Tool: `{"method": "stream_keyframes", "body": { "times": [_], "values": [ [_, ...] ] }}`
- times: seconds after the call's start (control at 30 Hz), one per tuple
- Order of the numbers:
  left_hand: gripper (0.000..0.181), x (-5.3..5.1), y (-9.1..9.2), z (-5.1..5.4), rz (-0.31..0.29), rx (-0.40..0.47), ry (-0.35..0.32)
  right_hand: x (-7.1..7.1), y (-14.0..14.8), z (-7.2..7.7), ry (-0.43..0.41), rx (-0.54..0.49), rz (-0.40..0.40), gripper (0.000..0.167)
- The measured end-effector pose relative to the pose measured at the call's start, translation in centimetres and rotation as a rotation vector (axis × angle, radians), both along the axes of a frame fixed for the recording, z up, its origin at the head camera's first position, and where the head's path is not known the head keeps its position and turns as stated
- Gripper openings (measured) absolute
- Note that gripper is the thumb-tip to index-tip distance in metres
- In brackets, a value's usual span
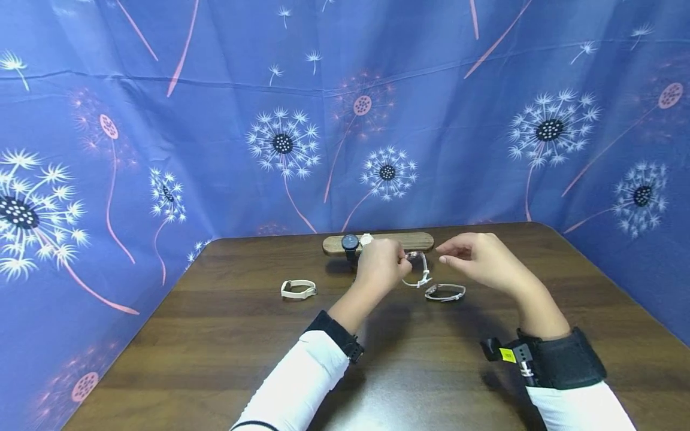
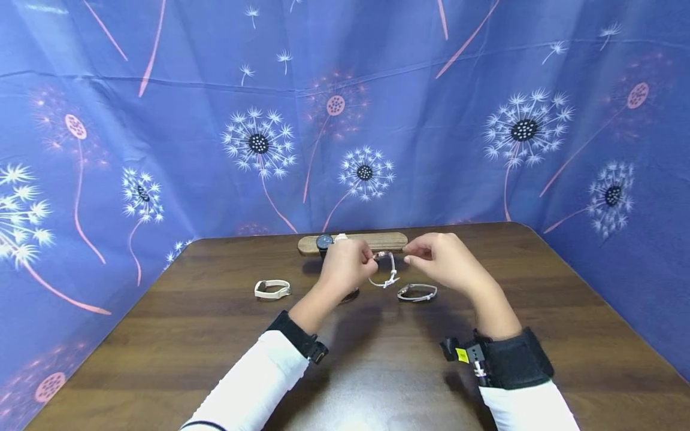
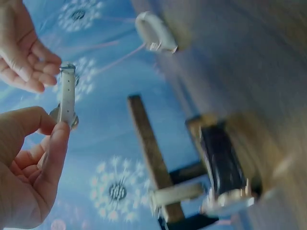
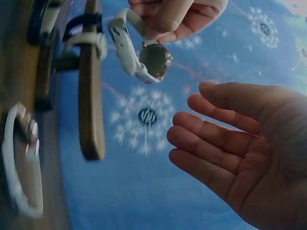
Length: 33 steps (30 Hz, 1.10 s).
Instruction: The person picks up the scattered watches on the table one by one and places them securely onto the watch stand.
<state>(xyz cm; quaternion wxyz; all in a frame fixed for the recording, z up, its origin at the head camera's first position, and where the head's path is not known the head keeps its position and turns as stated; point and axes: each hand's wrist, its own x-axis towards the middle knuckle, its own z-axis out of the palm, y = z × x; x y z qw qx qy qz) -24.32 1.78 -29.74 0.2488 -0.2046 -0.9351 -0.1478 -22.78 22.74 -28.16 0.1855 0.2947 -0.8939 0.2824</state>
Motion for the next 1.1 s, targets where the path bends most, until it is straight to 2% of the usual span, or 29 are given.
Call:
{"method": "stream_keyframes", "body": {
  "times": [0.13,0.3,0.43,0.57,0.77,0.93,1.1],
  "values": [
    [0.027,0.7,-1.8,0.7,0.048,0.069,0.066,0.0,-1.9,0.3,0.014,-0.056,0.023,0.012],
    [0.005,1.4,-3.3,1.1,0.069,0.151,0.137,0.0,-4.2,0.7,-0.02,-0.116,0.034,0.015],
    [0.004,1.7,-4.2,1.0,0.066,0.18,0.295,-0.1,-5.8,0.8,-0.013,-0.168,0.047,0.018],
    [0.005,1.9,-4.8,0.9,0.069,0.214,0.424,-0.2,-6.9,0.9,0.068,-0.198,0.041,0.024],
    [0.009,2.2,-5.4,1.4,0.082,0.236,0.521,-0.5,-8.1,0.8,0.183,-0.241,0.005,0.028],
    [0.008,2.3,-5.7,1.5,0.072,0.23,0.568,-0.8,-8.9,0.3,0.224,-0.269,-0.018,0.027],
    [0.007,2.4,-5.7,1.2,0.089,0.187,0.621,-1.1,-9.5,-0.2,0.247,-0.286,-0.034,0.026]
  ]
}}
